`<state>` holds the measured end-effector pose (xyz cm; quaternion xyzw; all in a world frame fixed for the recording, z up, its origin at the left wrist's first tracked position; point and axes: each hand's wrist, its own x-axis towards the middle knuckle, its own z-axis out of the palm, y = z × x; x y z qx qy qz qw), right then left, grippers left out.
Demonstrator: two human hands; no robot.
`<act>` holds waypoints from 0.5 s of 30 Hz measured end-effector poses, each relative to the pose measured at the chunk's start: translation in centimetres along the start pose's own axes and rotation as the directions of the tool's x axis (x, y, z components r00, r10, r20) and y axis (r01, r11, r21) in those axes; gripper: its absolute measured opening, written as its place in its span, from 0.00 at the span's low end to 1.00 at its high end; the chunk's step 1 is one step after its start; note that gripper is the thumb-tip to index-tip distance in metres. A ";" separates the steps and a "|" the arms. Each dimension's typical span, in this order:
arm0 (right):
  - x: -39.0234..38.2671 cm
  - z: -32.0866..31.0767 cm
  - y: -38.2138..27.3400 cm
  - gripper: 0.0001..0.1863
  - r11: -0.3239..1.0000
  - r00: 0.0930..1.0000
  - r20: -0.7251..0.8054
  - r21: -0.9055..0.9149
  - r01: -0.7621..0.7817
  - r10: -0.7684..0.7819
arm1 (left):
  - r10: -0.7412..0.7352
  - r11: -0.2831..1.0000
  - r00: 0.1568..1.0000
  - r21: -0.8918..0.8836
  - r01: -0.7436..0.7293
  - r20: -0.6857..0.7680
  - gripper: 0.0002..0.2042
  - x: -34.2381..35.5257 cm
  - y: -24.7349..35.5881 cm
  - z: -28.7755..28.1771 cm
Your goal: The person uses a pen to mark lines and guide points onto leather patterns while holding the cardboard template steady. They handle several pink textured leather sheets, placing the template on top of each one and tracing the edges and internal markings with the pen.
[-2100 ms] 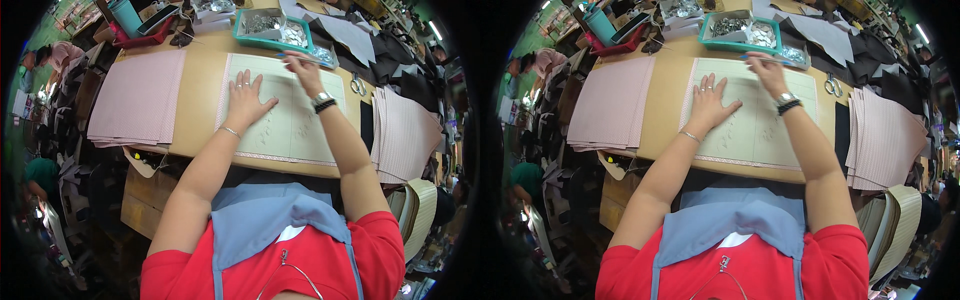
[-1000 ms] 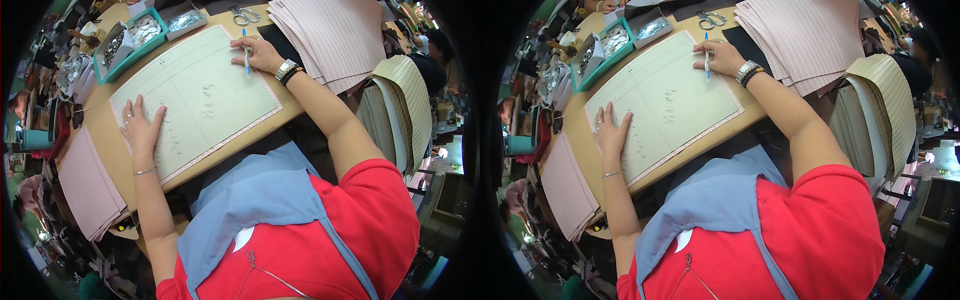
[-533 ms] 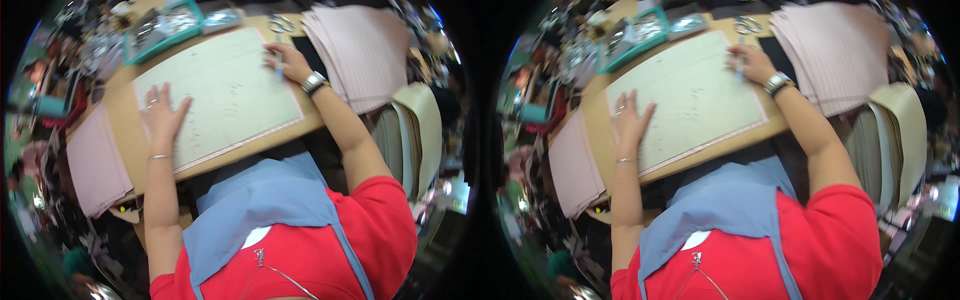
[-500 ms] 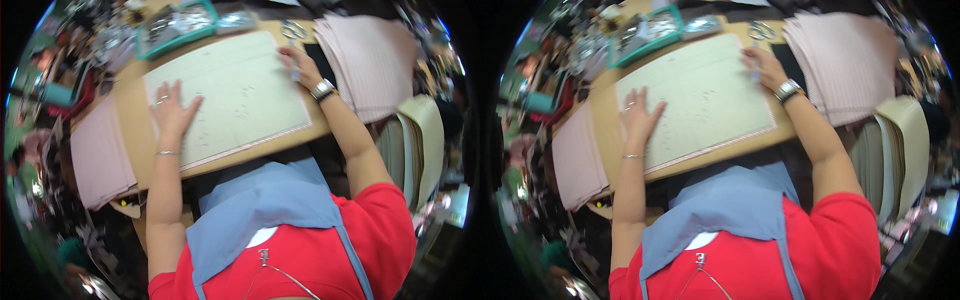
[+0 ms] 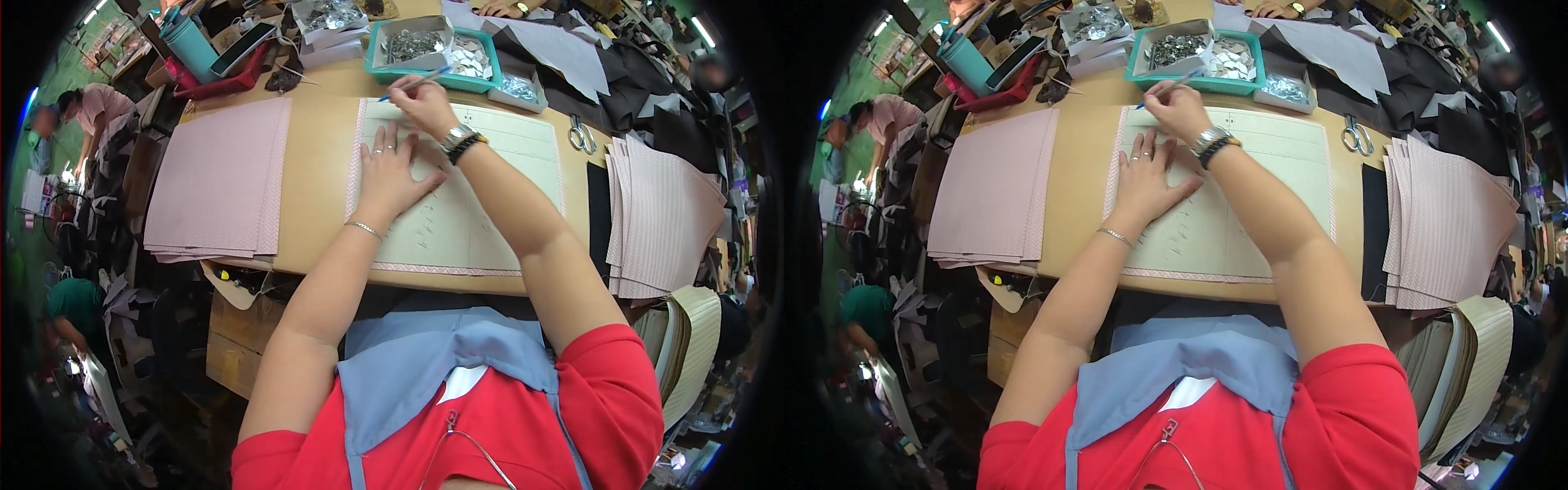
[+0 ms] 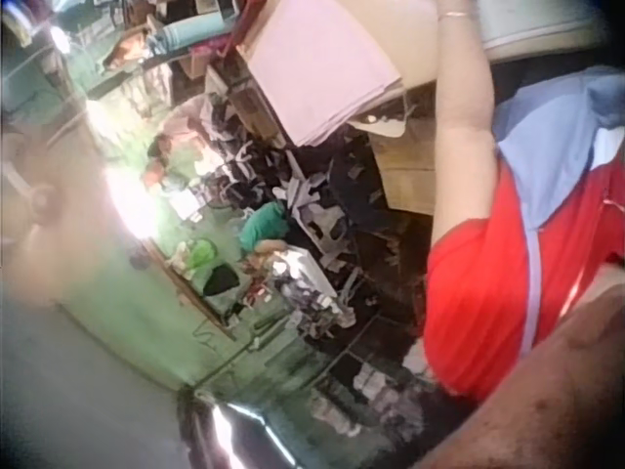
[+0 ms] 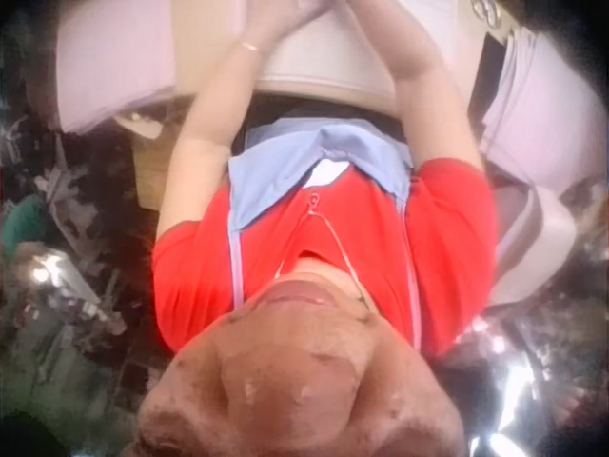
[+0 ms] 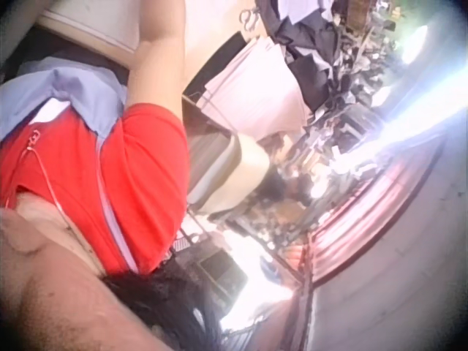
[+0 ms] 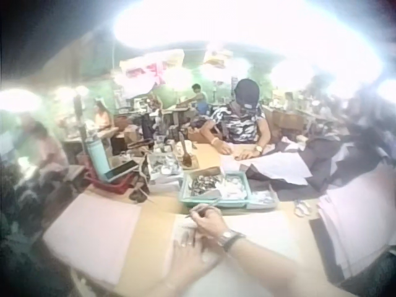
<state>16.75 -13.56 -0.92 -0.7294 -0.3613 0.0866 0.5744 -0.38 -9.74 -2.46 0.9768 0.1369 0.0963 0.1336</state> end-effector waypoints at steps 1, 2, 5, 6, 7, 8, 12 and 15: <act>0.5 1.5 -0.7 0.12 0.996 1.000 -0.014 -0.084 0.020 -0.021 | 0.001 1.000 0.999 -0.010 -0.002 -0.035 0.47 -0.2 -0.2 0.0; 0.9 2.3 -1.2 0.12 0.996 1.000 -0.008 -0.083 0.021 -0.021 | 0.003 1.000 0.998 -0.020 -0.005 -0.069 0.46 -0.3 -0.4 0.2; 2.0 3.6 -0.9 0.14 0.972 0.995 -0.012 -0.217 0.096 -0.101 | 0.010 0.999 0.997 -0.039 -0.013 -0.081 0.47 -0.4 -0.2 0.1; 2.2 3.8 -0.7 0.14 0.972 0.996 -0.010 -0.220 0.085 -0.089 | 0.010 1.000 0.997 -0.029 -0.012 -0.078 0.47 -0.5 0.0 0.0; 2.4 3.8 -0.4 0.15 0.961 0.995 0.010 -0.259 0.097 -0.098 | 0.009 0.999 0.998 -0.038 -0.012 -0.067 0.47 -0.6 0.0 -0.1; 2.7 3.8 0.0 0.16 0.949 0.994 0.029 -0.297 0.109 -0.105 | 0.013 0.999 0.998 -0.032 -0.015 -0.057 0.48 -0.5 0.0 -0.1; 3.0 4.6 -0.3 0.19 0.886 0.985 0.080 -0.431 0.171 -0.151 | 0.009 0.999 0.996 -0.033 -0.012 -0.087 0.48 -0.7 -0.7 0.3; 4.2 3.5 1.3 0.21 0.871 0.981 0.096 -0.451 0.193 -0.167 | 0.056 0.998 0.995 -0.029 -0.059 -0.079 0.47 0.2 0.2 0.6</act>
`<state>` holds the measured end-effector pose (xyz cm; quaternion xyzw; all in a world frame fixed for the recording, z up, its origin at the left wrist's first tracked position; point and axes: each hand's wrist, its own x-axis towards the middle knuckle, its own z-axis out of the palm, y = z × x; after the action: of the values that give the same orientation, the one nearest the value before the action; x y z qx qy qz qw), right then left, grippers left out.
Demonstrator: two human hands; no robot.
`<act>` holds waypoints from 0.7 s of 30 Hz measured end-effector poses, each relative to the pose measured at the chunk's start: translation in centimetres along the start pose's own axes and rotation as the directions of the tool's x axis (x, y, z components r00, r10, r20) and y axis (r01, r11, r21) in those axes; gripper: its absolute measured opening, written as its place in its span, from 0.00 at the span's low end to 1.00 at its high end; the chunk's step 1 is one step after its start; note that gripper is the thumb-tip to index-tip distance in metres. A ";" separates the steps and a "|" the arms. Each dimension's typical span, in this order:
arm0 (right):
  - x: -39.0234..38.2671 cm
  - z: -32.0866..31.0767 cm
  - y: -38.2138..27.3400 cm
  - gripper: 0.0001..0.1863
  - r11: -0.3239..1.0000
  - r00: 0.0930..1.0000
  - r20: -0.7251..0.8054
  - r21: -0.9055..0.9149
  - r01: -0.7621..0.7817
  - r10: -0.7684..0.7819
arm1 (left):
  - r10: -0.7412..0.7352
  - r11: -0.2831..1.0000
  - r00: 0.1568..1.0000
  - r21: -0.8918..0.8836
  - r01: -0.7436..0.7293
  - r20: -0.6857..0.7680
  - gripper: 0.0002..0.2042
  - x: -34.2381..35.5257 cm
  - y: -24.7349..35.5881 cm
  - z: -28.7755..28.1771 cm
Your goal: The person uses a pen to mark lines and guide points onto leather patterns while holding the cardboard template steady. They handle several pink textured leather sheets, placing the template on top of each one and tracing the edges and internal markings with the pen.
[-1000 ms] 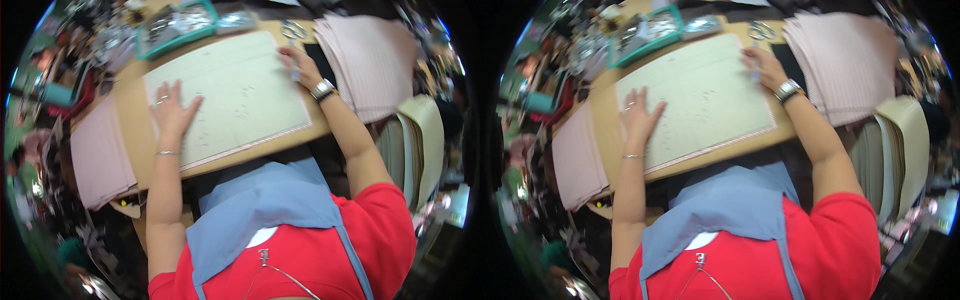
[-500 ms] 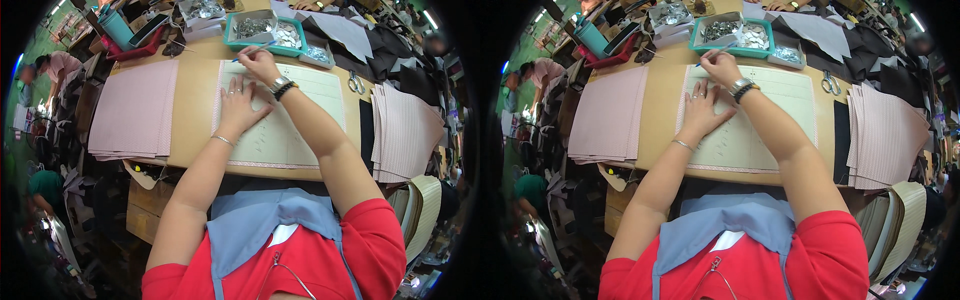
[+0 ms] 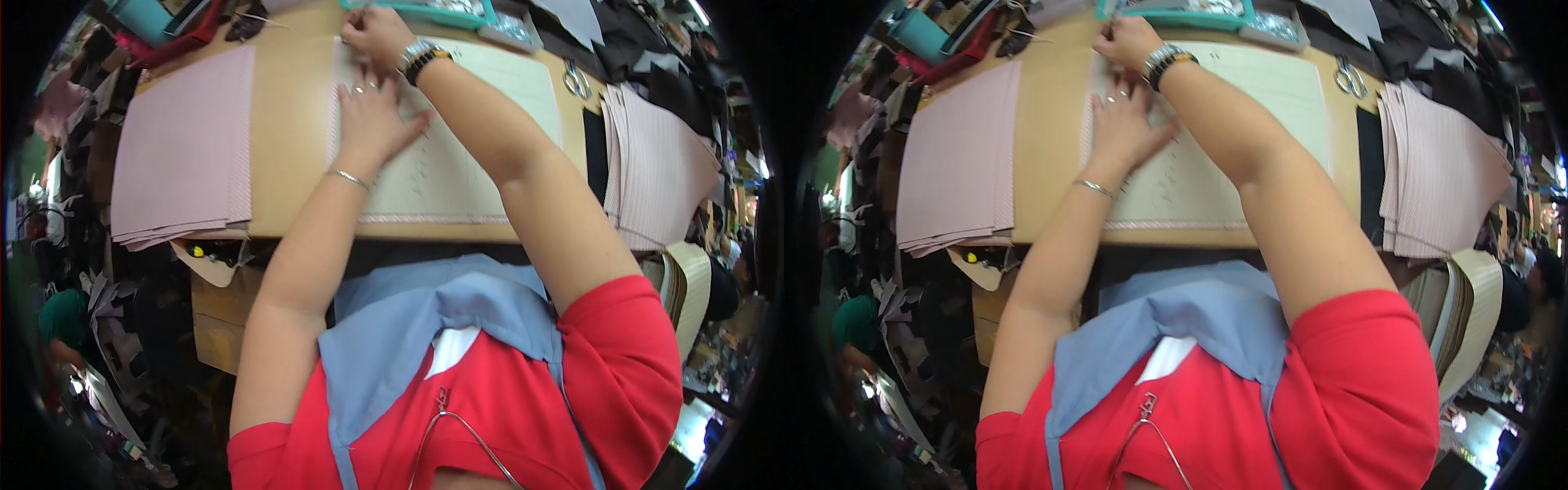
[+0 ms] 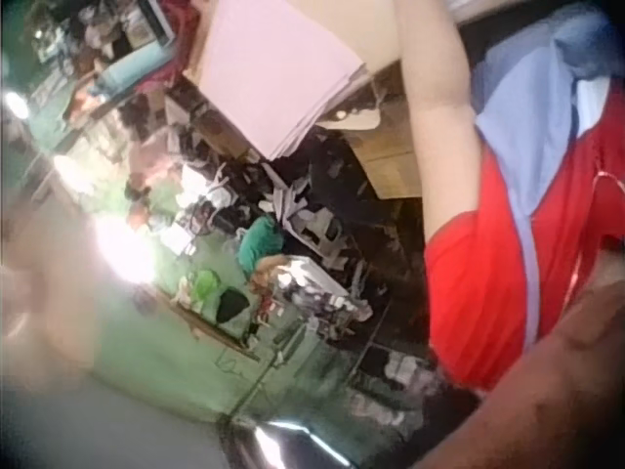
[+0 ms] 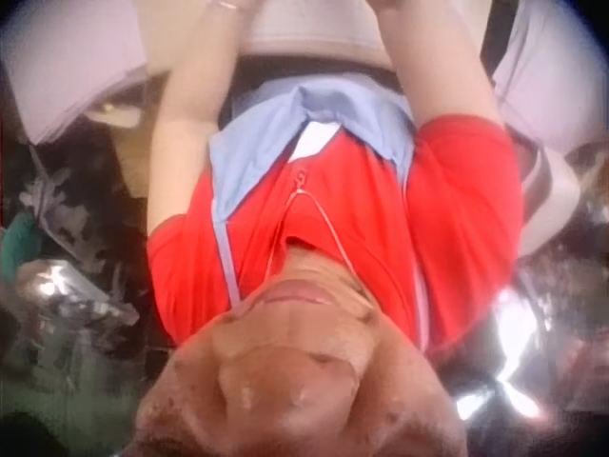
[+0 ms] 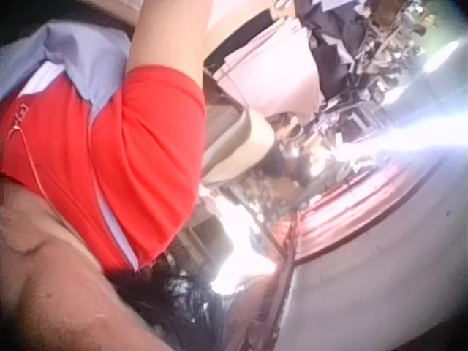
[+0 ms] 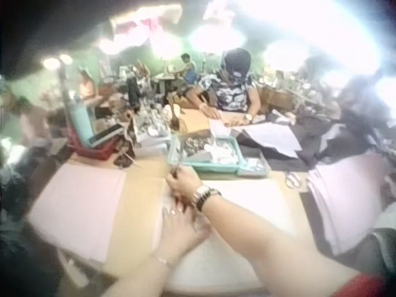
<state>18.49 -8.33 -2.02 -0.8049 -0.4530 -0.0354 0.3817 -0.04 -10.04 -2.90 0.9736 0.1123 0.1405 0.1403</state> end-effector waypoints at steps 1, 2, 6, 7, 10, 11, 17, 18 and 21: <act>0.3 0.1 0.5 0.21 1.000 0.999 0.053 -0.011 -0.011 0.012 | 0.010 1.000 1.000 0.024 -0.009 -0.014 0.47 0.1 0.1 0.0; 0.1 0.8 -1.0 0.21 1.000 0.997 0.073 0.004 -0.020 0.019 | -0.010 1.000 1.000 0.025 0.010 0.005 0.47 -0.4 -1.0 0.1; -0.3 0.9 -1.4 0.16 0.991 0.996 0.041 0.104 -0.079 0.075 | 0.000 0.997 1.000 0.076 0.000 -0.002 0.48 0.0 -1.1 0.5; -0.2 0.8 -0.9 0.17 0.996 0.995 -0.090 0.082 0.038 -0.031 | -0.005 0.996 1.000 0.089 0.004 0.005 0.48 0.3 -0.8 0.8; -0.8 0.0 -0.6 0.19 0.998 1.000 -0.011 0.063 -0.027 0.027 | 0.016 0.996 1.000 0.090 -0.013 -0.025 0.50 0.4 -0.6 1.4; -1.1 -0.6 -0.7 0.21 0.999 0.999 0.015 0.031 -0.040 0.040 | 0.016 0.996 1.000 0.083 -0.014 -0.018 0.50 0.7 -0.5 1.4; -9.0 -8.5 -0.1 0.14 0.946 0.991 -0.130 0.319 0.063 -0.022 | -0.047 0.997 0.997 0.071 0.042 0.067 0.47 -0.4 -0.4 0.1; -10.8 -10.6 0.9 0.12 0.954 0.992 -0.124 0.296 0.044 -0.008 | -0.028 0.997 0.998 0.069 0.024 0.049 0.47 -0.3 -0.4 -0.5; -16.4 -18.0 6.0 0.09 0.929 0.971 -0.156 0.350 -0.119 0.183 | -0.088 0.994 0.984 0.070 0.078 0.155 0.45 0.2 0.9 -1.3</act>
<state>18.61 -33.31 0.60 -0.7531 -0.3514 -0.0026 0.5562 -0.08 -10.51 -1.35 0.9801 0.1458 0.0531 0.1235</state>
